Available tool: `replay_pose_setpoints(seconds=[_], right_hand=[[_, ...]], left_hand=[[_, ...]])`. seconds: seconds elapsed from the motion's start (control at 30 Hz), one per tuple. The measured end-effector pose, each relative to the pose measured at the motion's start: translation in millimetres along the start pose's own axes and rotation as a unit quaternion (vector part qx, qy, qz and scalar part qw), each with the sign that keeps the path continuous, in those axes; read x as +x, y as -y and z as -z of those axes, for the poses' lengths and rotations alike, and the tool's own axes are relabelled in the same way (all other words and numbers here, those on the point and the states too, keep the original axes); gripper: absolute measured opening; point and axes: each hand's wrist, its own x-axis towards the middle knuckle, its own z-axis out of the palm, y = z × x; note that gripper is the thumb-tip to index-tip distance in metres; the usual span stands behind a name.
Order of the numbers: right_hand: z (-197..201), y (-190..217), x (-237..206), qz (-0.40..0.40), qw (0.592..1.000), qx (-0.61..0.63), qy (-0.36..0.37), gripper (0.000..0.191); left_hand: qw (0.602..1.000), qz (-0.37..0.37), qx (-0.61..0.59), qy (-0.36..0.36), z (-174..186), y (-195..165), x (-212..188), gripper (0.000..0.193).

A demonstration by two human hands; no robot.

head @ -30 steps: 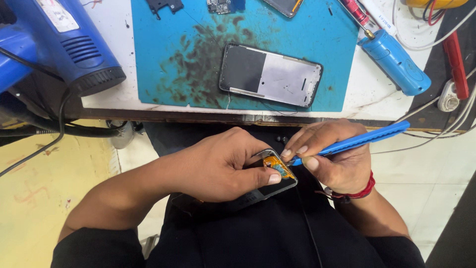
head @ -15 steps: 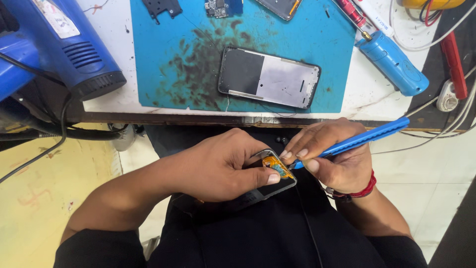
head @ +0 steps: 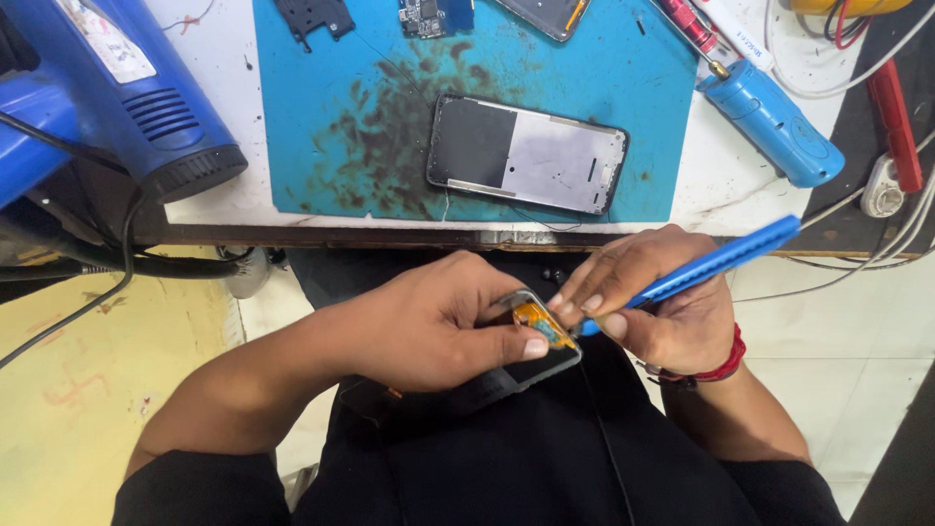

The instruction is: The person uses a blue plastic pry tool to separate the screen from the phone frame, then wipes the frame with a cloth. They remove a ribbon cable and reattach it to the screen assembly, then align and press the screen back onto the frame.

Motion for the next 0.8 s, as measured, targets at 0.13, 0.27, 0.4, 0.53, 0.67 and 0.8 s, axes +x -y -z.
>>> replay_pose_setpoints(seconds=[0.13,0.27,0.4,0.53,0.67,0.8], right_hand=[[4.9,-5.4,-6.7,-0.002,0.999,0.025,-0.037,0.002],[17.2,-0.8,4.7,0.007,0.985,0.018,-0.169,0.019],[40.1,25.5,52.7,0.012,0.959,-0.003,-0.284,0.044],[32.2,50.6,82.3,-0.073,0.948,0.208,-0.23,0.062],[-11.1,32.2,71.4,-0.042,0.997,-0.049,-0.047,0.055],[-17.9,27.0,53.6,-0.107,0.983,-0.146,0.01,0.043]], left_hand=[[0.992,0.054,-0.116,-0.011,4.2,-2.5,-3.1,0.019],[0.988,0.052,-0.141,-0.042,13.6,-7.3,-5.7,0.017],[0.986,0.015,-0.142,-0.083,18.9,-9.4,-2.0,0.02],[0.986,-0.013,-0.138,-0.092,22.7,-10.0,-5.3,0.02],[0.983,-0.035,-0.148,-0.098,24.4,-8.3,-5.2,0.018],[0.986,-0.034,-0.131,-0.101,22.8,-6.2,-9.3,0.019]])
